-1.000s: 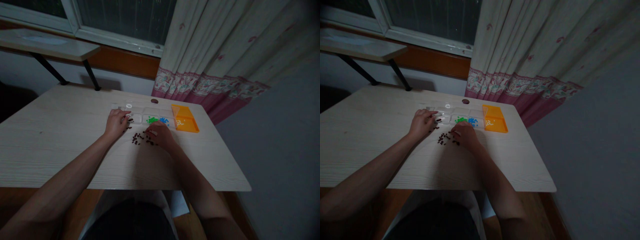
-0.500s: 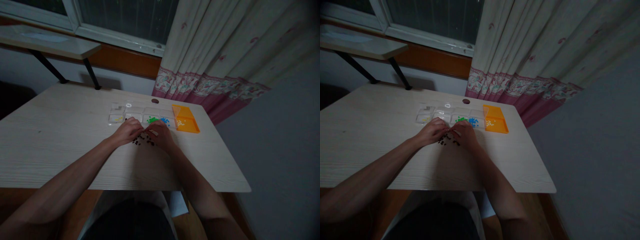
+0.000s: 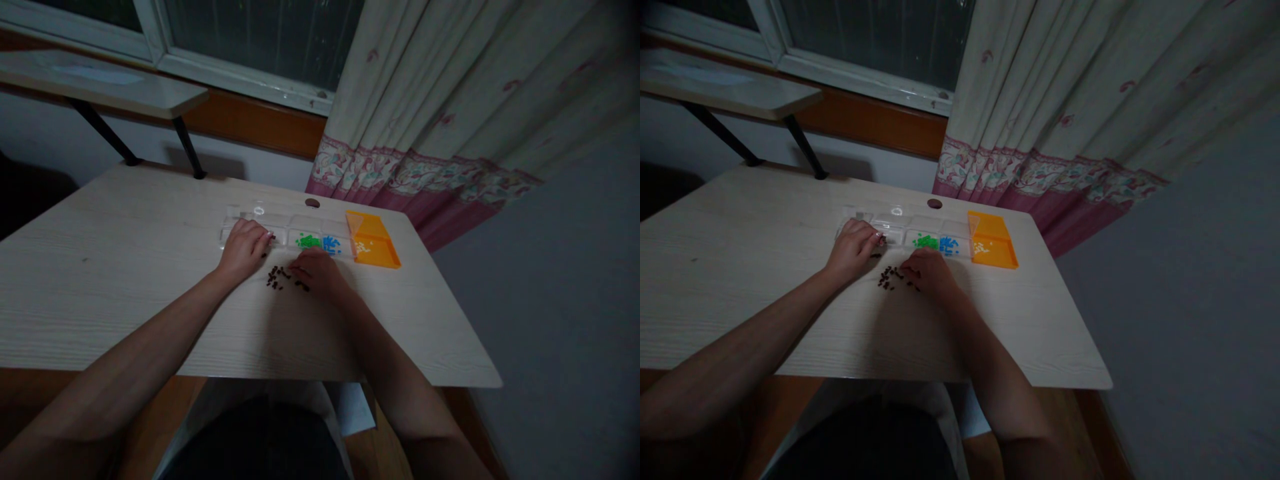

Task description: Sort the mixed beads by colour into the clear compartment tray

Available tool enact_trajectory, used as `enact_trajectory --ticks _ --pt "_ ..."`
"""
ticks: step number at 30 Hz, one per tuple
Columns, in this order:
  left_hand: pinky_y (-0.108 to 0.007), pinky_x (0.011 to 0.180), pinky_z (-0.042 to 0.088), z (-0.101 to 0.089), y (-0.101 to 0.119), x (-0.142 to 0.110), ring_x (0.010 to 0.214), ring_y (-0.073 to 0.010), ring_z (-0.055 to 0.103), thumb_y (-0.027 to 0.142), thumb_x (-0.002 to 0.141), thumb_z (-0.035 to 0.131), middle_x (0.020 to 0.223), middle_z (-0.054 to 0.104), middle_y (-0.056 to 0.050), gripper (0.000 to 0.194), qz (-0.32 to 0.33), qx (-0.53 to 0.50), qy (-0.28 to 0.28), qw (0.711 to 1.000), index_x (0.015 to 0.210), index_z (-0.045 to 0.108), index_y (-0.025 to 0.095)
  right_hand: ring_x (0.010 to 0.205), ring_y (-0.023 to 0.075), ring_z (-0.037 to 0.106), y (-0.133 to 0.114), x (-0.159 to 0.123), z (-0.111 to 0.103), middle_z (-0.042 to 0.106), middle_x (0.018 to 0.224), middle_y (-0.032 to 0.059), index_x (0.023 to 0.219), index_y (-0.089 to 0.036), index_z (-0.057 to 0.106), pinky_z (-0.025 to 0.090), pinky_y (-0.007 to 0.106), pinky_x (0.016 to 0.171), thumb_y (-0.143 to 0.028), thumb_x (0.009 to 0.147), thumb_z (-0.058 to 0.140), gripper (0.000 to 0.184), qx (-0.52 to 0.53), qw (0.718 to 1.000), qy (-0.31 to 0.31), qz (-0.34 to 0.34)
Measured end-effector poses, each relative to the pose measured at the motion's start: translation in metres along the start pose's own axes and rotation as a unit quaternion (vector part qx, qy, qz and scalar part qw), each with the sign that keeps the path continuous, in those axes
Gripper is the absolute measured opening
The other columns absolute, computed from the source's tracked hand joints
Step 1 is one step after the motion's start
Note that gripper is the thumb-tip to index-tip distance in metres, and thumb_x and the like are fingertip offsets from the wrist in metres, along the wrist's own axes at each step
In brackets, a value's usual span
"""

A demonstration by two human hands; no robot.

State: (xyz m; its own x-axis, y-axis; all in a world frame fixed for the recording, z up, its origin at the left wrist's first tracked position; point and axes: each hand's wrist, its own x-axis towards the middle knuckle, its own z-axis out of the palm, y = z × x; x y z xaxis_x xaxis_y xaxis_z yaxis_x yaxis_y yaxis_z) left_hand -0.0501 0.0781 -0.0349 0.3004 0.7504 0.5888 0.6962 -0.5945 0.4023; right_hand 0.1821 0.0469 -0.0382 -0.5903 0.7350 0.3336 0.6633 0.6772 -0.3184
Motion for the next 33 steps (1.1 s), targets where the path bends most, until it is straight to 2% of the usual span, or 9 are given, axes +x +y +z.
enact_trajectory --ticks 4,14,20,27,33 --pt "-0.042 0.088 0.043 0.002 -0.003 0.000 0.087 -0.0233 0.053 0.037 0.101 0.036 0.084 0.063 -0.007 0.040 -0.011 0.007 0.012 1.000 0.079 0.064 0.019 0.087 0.0173 0.063 -0.003 0.001 0.001 0.074 0.088 0.0055 0.094 -0.021 0.078 0.045 0.032 0.087 -0.025 0.090 0.065 0.015 -0.002 1.000 -0.016 -0.002" --pt "-0.042 0.089 0.043 0.004 -0.004 0.000 0.087 -0.0233 0.054 0.037 0.101 0.036 0.083 0.063 -0.006 0.040 -0.019 0.006 0.013 1.000 0.077 0.063 0.019 0.103 0.0214 0.059 -0.014 0.002 0.011 0.070 0.103 0.0060 0.104 -0.025 0.076 0.038 0.038 0.097 -0.032 0.089 0.067 0.018 -0.060 0.998 0.006 0.017" --pt "-0.042 0.090 0.042 0.005 -0.005 -0.001 0.088 -0.0237 0.054 0.036 0.101 0.037 0.084 0.064 -0.006 0.039 -0.021 0.002 0.008 1.000 0.078 0.064 0.019 0.105 0.0236 0.053 -0.025 0.005 0.010 0.068 0.102 0.0069 0.101 -0.025 0.077 0.036 0.040 0.095 -0.032 0.093 0.061 0.019 -0.104 0.994 -0.029 0.015" --pt "-0.042 0.089 0.043 0.004 -0.004 0.000 0.088 -0.0233 0.055 0.035 0.101 0.037 0.084 0.064 -0.006 0.039 -0.021 0.013 0.004 1.000 0.078 0.064 0.020 0.103 0.0227 0.053 -0.026 0.006 0.009 0.069 0.100 0.0058 0.100 -0.025 0.077 0.036 0.039 0.095 -0.028 0.092 0.063 0.017 -0.084 0.996 -0.025 0.022" --pt "-0.043 0.090 0.042 0.005 -0.011 0.000 0.089 -0.0242 0.055 0.038 0.100 0.039 0.084 0.064 -0.007 0.040 -0.050 0.023 0.027 0.998 0.082 0.069 0.019 0.096 0.0197 0.058 -0.014 0.005 0.014 0.071 0.097 0.0049 0.095 -0.024 0.078 0.038 0.035 0.093 -0.032 0.092 0.064 0.017 -0.018 0.999 0.024 0.033"
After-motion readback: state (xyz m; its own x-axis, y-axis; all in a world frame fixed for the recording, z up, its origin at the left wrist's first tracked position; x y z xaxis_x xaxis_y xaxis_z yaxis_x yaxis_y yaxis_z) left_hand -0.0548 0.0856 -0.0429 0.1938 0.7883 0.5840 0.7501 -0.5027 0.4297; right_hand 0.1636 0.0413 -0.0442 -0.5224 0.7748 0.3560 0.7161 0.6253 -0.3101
